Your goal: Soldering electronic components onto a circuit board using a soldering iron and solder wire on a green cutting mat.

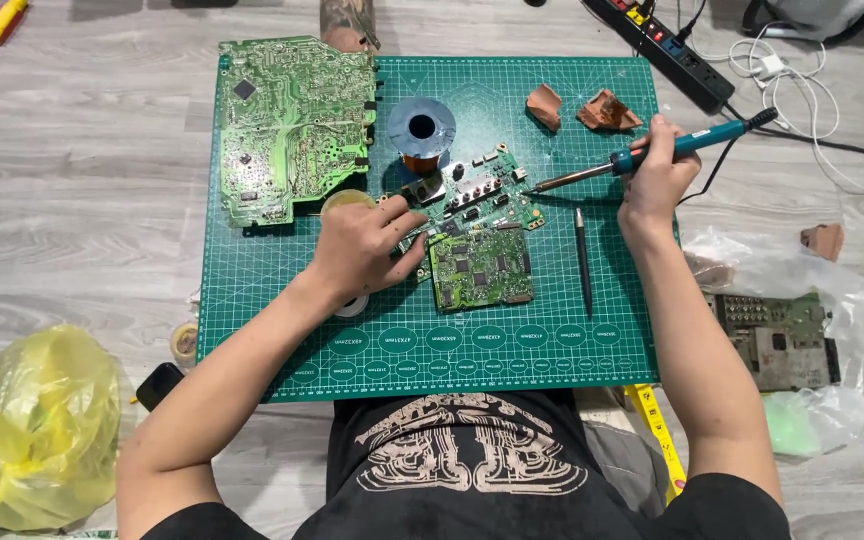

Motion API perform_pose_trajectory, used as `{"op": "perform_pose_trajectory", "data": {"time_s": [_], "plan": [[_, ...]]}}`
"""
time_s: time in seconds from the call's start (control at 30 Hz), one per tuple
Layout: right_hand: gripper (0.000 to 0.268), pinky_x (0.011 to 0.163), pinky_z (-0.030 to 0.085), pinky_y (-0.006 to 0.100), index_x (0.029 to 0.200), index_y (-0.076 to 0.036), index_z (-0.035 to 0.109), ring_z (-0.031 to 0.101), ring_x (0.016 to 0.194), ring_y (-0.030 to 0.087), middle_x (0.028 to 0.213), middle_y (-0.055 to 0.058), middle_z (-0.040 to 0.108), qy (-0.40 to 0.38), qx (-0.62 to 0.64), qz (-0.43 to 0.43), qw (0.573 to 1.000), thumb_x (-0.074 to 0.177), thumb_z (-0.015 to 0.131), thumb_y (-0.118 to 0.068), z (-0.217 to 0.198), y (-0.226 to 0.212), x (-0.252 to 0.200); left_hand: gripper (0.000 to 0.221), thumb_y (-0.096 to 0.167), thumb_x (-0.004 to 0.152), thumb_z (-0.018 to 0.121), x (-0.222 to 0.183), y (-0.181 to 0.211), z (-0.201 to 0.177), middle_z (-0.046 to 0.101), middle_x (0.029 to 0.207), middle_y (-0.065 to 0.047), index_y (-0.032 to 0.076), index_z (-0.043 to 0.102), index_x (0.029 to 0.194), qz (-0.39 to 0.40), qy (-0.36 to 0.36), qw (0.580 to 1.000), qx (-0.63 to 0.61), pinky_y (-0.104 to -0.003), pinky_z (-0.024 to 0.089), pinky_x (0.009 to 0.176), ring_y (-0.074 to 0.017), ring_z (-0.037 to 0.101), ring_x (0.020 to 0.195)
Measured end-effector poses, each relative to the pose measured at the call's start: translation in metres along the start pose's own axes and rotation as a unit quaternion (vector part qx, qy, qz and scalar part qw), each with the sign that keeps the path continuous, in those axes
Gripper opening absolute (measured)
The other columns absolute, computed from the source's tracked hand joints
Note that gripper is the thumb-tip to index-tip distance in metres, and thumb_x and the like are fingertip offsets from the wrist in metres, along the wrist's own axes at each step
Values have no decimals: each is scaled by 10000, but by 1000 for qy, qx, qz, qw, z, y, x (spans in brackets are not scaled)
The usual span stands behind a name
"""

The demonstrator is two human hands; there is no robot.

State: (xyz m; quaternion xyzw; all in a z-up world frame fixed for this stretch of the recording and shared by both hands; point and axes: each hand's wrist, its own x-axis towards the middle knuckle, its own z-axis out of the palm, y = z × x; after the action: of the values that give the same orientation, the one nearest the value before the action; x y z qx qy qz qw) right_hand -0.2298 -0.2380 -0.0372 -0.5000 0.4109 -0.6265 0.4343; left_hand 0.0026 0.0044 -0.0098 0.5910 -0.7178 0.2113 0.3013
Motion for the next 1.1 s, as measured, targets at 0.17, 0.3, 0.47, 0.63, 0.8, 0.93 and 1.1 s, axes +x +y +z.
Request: {"op": "perform_pose_trajectory", "data": {"time_s": [0.17,0.3,0.47,0.63,0.8,0.93,1.1], "plan": [[317,306,279,225,625,-113,513,357,303,119,544,70,529,-1,5,11,1000,889,629,-241,-2,5,3,121,261,833,581,-1,-2,3,466,636,50,167,646,792,1,3,1000,-2,-202,384,406,-102,413,339],[348,296,264,207,626,-137,497,360,308,98,556,39,532,-12,-41,7,999,911,622,-292,-3,9,6,173,292,841,573,-3,-1,3,492,636,44,159,647,760,-9,-4,1000,8,-198,360,401,-86,396,341],[321,338,281,197,628,-114,498,441,394,112,551,59,526,36,-8,29,999,860,661,-265,6,-8,-6,116,267,800,585,-1,-1,-1,491,670,31,159,606,760,2,20,1000,-15,-245,416,423,-151,488,373],[181,373,301,156,787,-129,534,463,451,26,619,-64,503,-22,-11,106,994,921,562,-247,5,-30,-10,131,180,746,651,-4,-3,-4,534,767,-4,78,630,826,11,27,999,-36,-278,326,395,-146,426,420],[236,346,249,167,725,-142,505,419,409,30,565,-64,478,-14,-11,110,994,917,565,-266,4,-31,-11,129,178,754,650,-4,-4,-1,538,768,-6,70,634,822,21,26,999,-36,-257,305,380,-125,394,411],[271,324,209,172,699,-153,474,346,367,25,530,-69,457,-11,-23,121,992,912,565,-294,5,-33,-13,123,182,759,649,-5,-5,0,535,759,-5,70,636,808,28,24,999,-29,-247,287,376,-115,366,406],[288,323,198,172,687,-155,469,382,380,30,539,-67,454,-25,-33,119,992,921,537,-309,6,-35,-16,110,161,746,660,-4,-4,0,525,750,-4,71,623,798,28,28,999,-28,-254,297,383,-118,378,416]]}}
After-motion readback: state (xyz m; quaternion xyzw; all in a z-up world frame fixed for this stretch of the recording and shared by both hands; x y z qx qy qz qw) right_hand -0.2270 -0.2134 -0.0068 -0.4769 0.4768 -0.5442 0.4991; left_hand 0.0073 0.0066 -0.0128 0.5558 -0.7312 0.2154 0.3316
